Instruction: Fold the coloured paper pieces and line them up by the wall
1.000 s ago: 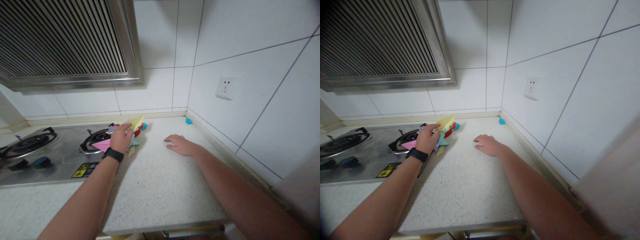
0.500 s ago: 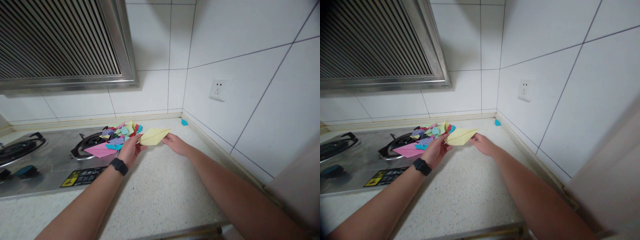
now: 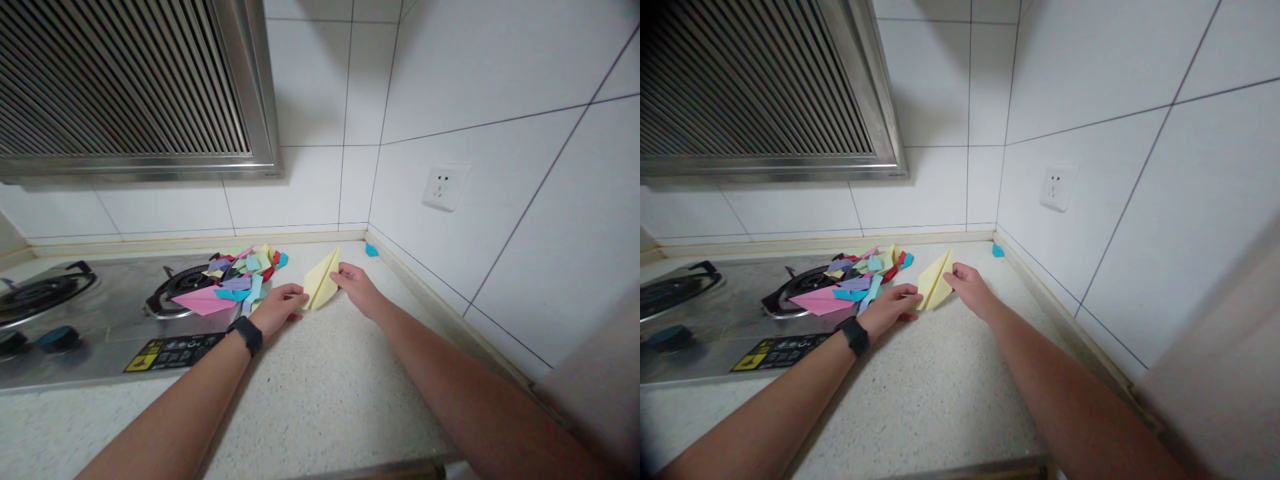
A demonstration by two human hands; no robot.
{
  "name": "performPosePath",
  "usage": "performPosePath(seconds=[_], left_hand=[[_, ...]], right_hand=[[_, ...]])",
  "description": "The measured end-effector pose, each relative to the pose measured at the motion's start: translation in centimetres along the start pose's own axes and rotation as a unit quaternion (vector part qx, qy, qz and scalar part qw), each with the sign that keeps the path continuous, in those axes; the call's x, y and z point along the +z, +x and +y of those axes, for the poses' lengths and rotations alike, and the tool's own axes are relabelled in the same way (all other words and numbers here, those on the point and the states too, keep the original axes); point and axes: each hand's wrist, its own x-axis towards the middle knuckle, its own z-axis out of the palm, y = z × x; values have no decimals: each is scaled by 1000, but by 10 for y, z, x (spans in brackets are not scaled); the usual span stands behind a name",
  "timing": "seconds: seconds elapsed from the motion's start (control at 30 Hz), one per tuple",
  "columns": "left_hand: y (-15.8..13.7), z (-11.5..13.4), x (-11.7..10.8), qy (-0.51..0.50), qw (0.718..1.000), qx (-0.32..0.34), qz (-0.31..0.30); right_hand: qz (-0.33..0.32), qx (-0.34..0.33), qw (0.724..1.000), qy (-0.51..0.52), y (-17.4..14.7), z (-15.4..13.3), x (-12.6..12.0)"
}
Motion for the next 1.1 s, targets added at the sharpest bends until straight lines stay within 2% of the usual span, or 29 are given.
performPosePath(seconds=[0.17,0.3,0.43,0.7,0.9,1.1], left_hand=[[0,-1,3,97,993,73,6],[1,2,3,93,989,112,-28],[1,4,3,49,992,114,-27],[1,4,-3,-7,996,84,36],[1,5,-3,-18,995,76,67],[2,5,-4,-25,995,76,56]], right_hand=[[-14,-11,1000,-18,-5,-6,7],[-47,-6,999,-18,-11,-13,18],[-48,-12,999,-1,-13,-17,19],[32,35,999,-3,-4,-13,1],[39,49,998,-1,-3,-11,-3],[31,37,999,-3,-4,-12,-2]])
